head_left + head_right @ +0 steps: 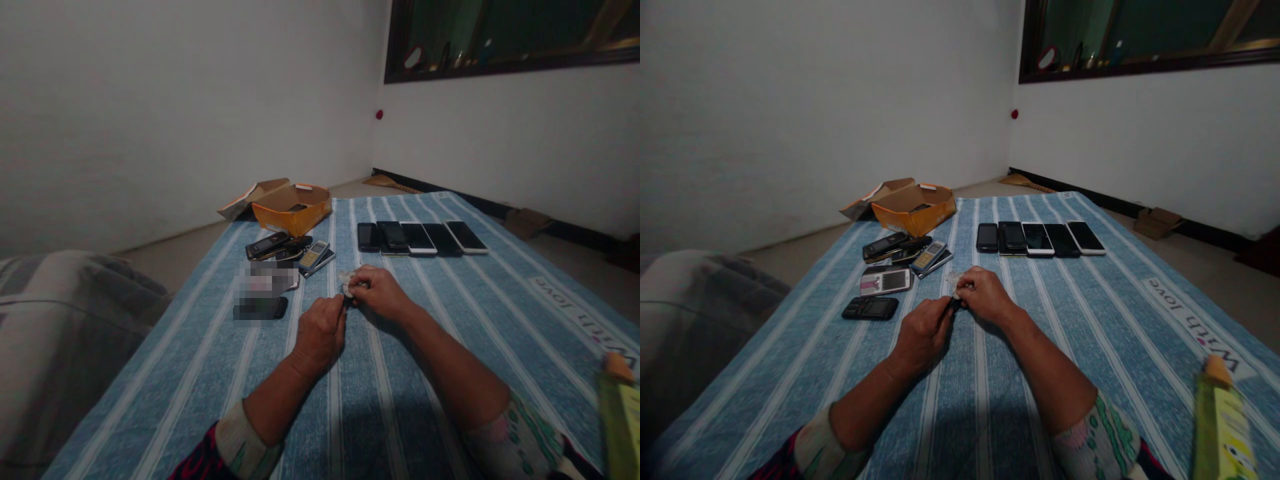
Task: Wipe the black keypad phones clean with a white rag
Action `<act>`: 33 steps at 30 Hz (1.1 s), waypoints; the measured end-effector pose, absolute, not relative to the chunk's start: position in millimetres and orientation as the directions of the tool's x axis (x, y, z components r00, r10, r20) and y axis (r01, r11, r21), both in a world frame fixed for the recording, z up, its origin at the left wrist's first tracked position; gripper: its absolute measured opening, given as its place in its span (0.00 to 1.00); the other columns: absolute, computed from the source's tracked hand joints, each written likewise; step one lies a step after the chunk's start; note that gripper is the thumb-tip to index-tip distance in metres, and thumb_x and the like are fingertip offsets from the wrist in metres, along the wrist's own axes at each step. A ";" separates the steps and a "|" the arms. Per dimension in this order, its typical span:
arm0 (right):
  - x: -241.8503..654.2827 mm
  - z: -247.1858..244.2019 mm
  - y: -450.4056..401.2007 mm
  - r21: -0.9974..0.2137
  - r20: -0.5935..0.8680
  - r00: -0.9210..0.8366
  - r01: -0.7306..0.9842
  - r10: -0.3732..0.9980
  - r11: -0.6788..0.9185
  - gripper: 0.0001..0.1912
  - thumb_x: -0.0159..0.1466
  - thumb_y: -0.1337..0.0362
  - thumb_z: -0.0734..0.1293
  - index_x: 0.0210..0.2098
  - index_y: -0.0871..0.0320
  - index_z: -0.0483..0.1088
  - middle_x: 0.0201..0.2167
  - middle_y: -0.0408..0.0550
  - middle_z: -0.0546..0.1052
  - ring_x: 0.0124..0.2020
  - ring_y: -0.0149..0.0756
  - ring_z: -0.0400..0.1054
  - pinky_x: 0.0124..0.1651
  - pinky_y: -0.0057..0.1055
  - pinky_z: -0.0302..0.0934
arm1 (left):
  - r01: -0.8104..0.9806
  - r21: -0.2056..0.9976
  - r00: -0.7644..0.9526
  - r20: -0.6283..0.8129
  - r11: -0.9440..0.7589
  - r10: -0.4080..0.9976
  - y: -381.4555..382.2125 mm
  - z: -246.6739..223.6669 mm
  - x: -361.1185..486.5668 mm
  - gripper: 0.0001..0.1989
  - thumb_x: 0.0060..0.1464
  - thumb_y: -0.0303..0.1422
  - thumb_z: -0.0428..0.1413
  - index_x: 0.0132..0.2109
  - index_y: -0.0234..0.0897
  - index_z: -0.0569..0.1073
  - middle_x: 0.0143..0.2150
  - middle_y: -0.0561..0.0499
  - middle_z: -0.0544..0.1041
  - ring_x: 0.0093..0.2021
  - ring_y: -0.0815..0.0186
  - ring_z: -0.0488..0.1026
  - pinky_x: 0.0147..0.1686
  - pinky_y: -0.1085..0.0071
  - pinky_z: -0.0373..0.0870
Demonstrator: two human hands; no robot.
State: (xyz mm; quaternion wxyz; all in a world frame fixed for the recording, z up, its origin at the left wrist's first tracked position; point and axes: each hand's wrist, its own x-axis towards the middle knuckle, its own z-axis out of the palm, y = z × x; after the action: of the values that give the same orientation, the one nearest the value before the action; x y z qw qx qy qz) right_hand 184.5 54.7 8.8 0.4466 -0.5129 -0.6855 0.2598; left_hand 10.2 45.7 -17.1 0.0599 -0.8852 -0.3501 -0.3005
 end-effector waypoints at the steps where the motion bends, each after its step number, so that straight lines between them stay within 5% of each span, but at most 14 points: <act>1: 183.9 10.1 54.1 -0.802 0.345 -0.073 0.494 0.936 0.334 0.07 0.52 0.76 0.67 0.24 0.60 0.74 0.28 0.44 0.71 0.31 0.31 0.67 0.37 0.29 0.61 | 0.655 0.102 0.577 0.573 -0.749 0.582 45.4 -16.4 10.3 0.08 0.61 0.27 0.45 0.41 0.33 0.69 0.29 0.48 0.74 0.30 0.62 0.69 0.30 0.68 0.68; 11: 179.9 16.6 53.7 -0.757 0.316 -0.007 0.601 0.949 0.256 0.08 0.49 0.78 0.68 0.23 0.60 0.73 0.25 0.43 0.73 0.30 0.32 0.67 0.36 0.29 0.58 | 0.640 0.094 0.588 0.579 -0.762 0.565 45.6 -15.9 9.9 0.07 0.60 0.27 0.46 0.41 0.34 0.69 0.30 0.48 0.74 0.30 0.62 0.69 0.30 0.68 0.67; 21: 183.7 19.4 54.1 -0.866 0.156 0.113 0.494 0.981 0.081 0.06 0.52 0.75 0.66 0.24 0.61 0.75 0.16 0.41 0.72 0.21 0.32 0.68 0.29 0.27 0.59 | 0.629 0.092 0.590 0.590 -0.772 0.551 45.0 -14.9 10.2 0.08 0.60 0.26 0.46 0.42 0.33 0.69 0.29 0.48 0.73 0.30 0.62 0.68 0.30 0.68 0.67; 28: 178.9 16.0 52.4 -0.720 0.379 -0.034 0.617 0.925 0.318 0.09 0.50 0.77 0.66 0.23 0.60 0.76 0.27 0.46 0.76 0.30 0.32 0.69 0.37 0.27 0.60 | 0.628 0.077 0.588 0.605 -0.774 0.537 47.2 -16.9 9.1 0.08 0.60 0.27 0.46 0.42 0.33 0.69 0.28 0.48 0.73 0.29 0.62 0.68 0.29 0.68 0.67; 33: 184.6 15.9 56.2 -0.800 0.247 0.060 0.575 0.967 0.168 0.07 0.51 0.75 0.66 0.23 0.61 0.76 0.19 0.43 0.74 0.25 0.32 0.69 0.32 0.27 0.59 | 0.617 0.099 0.584 0.607 -0.781 0.539 46.1 -14.6 10.1 0.08 0.59 0.26 0.46 0.41 0.33 0.70 0.28 0.48 0.72 0.30 0.62 0.68 0.29 0.68 0.67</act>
State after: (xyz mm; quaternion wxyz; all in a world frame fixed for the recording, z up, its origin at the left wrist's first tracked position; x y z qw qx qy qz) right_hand 184.6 56.2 15.9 0.4130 -0.5996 -0.6431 0.2372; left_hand 10.1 46.1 -14.6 0.0611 -0.8879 -0.3256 -0.3192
